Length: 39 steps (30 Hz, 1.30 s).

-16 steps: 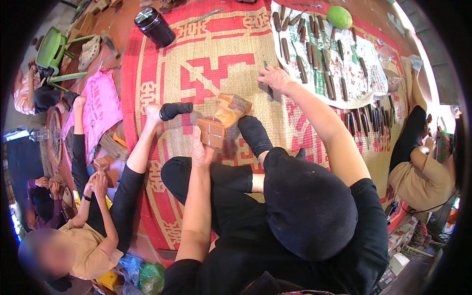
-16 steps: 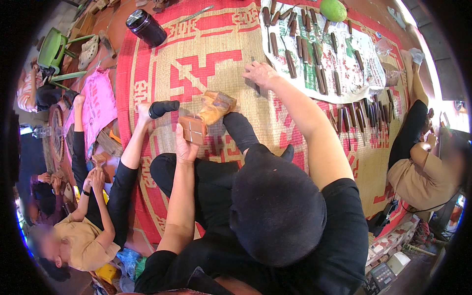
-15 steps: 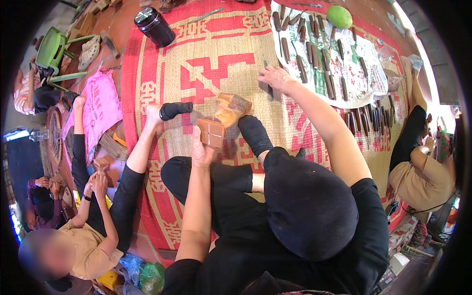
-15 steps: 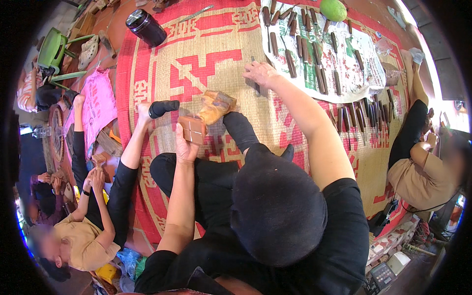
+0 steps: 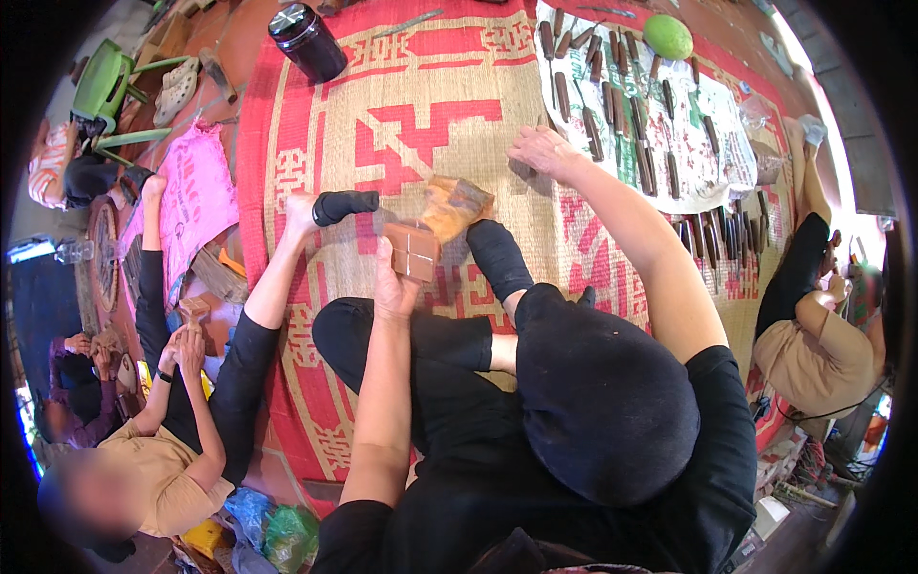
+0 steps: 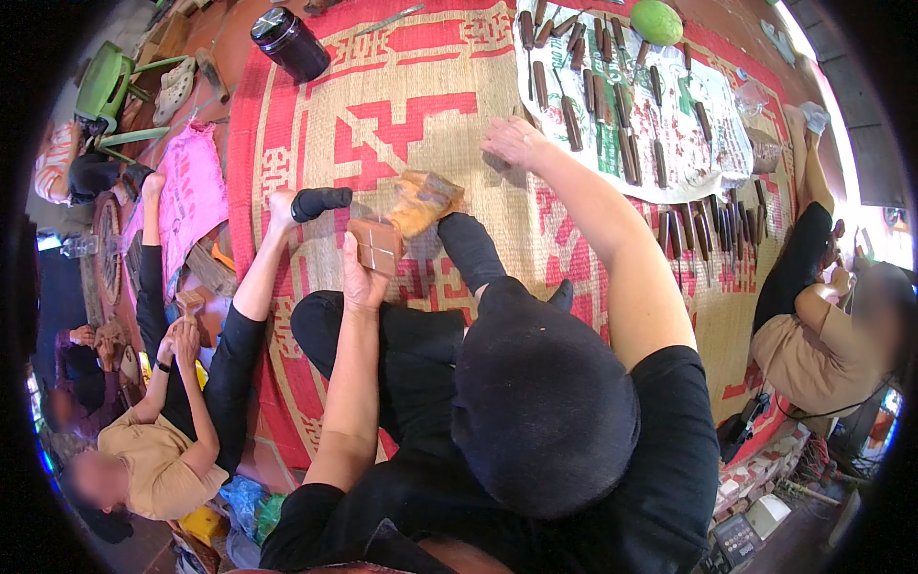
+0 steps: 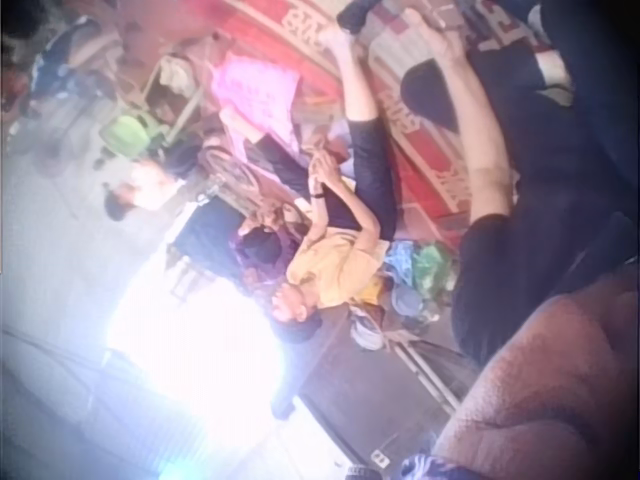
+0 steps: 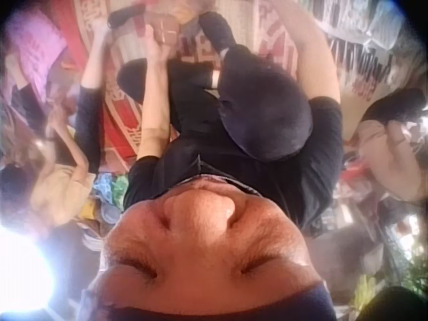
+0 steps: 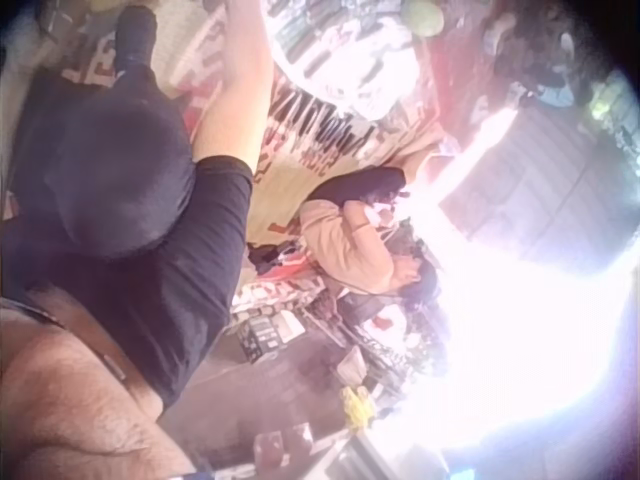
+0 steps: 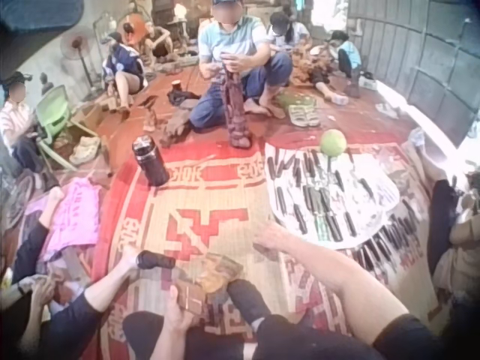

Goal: The person sits on a mat and carves a small rectangular block of wood using a knife. They hold the wood in their left hand and use the knife in their right hand to shave off thin layers, occasionally rotating the block to work on different sides.

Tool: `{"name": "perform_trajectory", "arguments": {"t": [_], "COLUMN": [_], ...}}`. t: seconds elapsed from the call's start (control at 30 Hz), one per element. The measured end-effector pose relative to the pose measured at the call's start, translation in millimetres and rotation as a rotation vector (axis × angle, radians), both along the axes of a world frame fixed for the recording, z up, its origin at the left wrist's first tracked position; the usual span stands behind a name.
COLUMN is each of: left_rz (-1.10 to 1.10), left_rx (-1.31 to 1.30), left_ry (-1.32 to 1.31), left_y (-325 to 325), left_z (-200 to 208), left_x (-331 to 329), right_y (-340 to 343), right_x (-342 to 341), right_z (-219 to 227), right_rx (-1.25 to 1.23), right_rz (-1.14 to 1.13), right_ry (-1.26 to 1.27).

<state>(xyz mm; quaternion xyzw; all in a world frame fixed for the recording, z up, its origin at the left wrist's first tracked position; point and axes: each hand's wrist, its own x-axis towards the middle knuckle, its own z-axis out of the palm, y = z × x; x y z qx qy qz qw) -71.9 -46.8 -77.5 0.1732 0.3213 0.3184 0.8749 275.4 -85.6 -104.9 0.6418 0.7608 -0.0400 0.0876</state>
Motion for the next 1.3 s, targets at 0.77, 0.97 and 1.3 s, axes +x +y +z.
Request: {"name": "perform_trajectory", "arguments": {"t": [0.77, 0.97, 1.3], "left_rz": [0.042, -0.001, -0.005], "left_rx": [-0.087, -0.068, -0.087], "left_ry": [-0.026, -0.026, 0.024], "left_y": [1, 2, 1], "left_z": [-2, -4, -13], "left_x": [0, -2, -4], "right_y": [-25, -26, -46], "right_x": [-86, -92, -107], "right_z": [53, 44, 10], "right_rx": [0.244, 0.168, 0.167], "right_rz": [-0.936, -0.92, -0.936], "right_ry": [1.911, 1.696, 1.621]}}
